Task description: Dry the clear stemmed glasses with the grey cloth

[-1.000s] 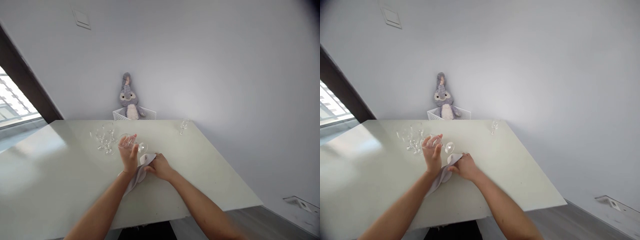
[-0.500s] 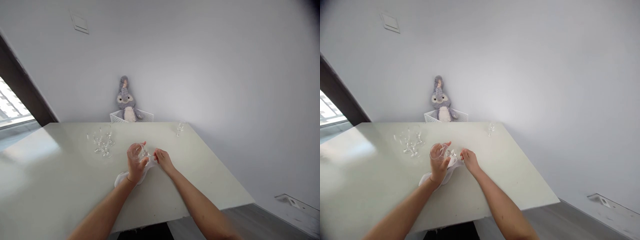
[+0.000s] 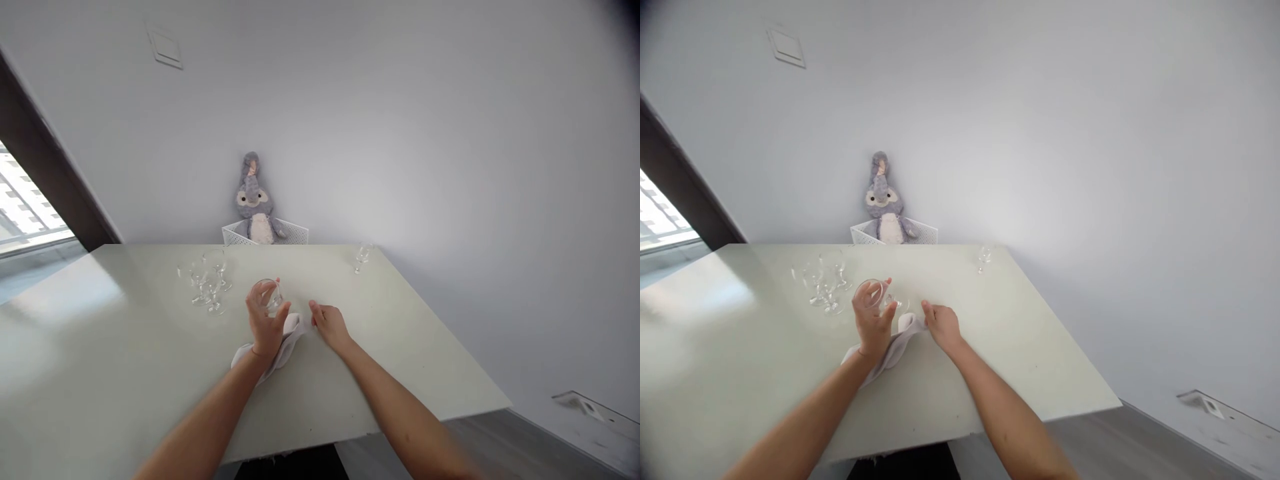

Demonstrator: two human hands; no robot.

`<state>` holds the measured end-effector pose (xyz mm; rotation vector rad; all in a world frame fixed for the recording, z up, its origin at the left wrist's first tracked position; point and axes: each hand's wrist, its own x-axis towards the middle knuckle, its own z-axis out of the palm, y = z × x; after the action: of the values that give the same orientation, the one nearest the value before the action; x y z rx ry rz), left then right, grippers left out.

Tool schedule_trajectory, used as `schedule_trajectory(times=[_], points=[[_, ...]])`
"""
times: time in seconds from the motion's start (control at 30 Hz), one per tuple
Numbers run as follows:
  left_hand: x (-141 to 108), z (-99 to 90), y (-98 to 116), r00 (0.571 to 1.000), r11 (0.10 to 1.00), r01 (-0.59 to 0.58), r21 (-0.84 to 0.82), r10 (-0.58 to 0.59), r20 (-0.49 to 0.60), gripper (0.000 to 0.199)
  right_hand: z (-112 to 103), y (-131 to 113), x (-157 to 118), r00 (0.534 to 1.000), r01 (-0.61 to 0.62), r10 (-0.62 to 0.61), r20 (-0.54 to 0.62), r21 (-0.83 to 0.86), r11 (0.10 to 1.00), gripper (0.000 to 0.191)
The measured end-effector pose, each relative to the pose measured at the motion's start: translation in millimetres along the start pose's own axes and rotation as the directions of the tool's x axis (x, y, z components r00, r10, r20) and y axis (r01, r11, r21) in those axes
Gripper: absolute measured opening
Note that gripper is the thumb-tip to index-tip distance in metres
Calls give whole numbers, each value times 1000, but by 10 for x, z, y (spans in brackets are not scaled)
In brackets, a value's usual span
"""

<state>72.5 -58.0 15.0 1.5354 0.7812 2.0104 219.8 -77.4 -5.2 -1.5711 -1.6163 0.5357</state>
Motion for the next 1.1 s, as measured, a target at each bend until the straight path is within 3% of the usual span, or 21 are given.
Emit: schedule_trajectory(times=[0.1,0.2,0.3,0.37,0.47,0.57,0.63,0.73,0.83,0.97,1.1], points=[[-29,-3,-4,999,998,-16,65,14,36,50,-11,-21,8,998,57,-56,-43,19,998,43],[-124,2,-14,984,988,-60,140,35,177,60,17,-104,-48,977,207,-208,-50,-27,978,22],[-240,24,-33,941,979,-99,177,34,336,68,118,-148,-116,957,290,-288,33,-87,953,18],[-291,42,-54,909,969,-125,213,26,415,70,180,-118,-117,962,273,-271,35,-98,957,15],[-309,59,-103,888,942,-159,297,5,459,77,157,26,18,983,182,-185,-17,-97,978,19],[-293,52,-157,878,916,-82,394,-120,463,72,-68,281,306,980,-35,15,-198,-100,994,29],[-285,42,-184,864,897,34,440,-248,439,64,-305,500,524,922,-242,193,-336,-111,964,32],[-277,33,-205,841,874,227,429,-398,367,54,-684,860,791,857,-362,282,-430,-116,925,33],[-269,37,-221,836,868,345,358,-458,303,47,-977,1175,959,786,-484,371,-496,-120,867,32],[-262,46,-258,821,850,404,339,-500,275,45,-1161,1444,1132,723,-587,444,-529,-130,799,31],[-259,49,-305,823,852,433,293,-507,258,44,-1190,1587,1308,695,-634,480,-535,-142,760,33]])
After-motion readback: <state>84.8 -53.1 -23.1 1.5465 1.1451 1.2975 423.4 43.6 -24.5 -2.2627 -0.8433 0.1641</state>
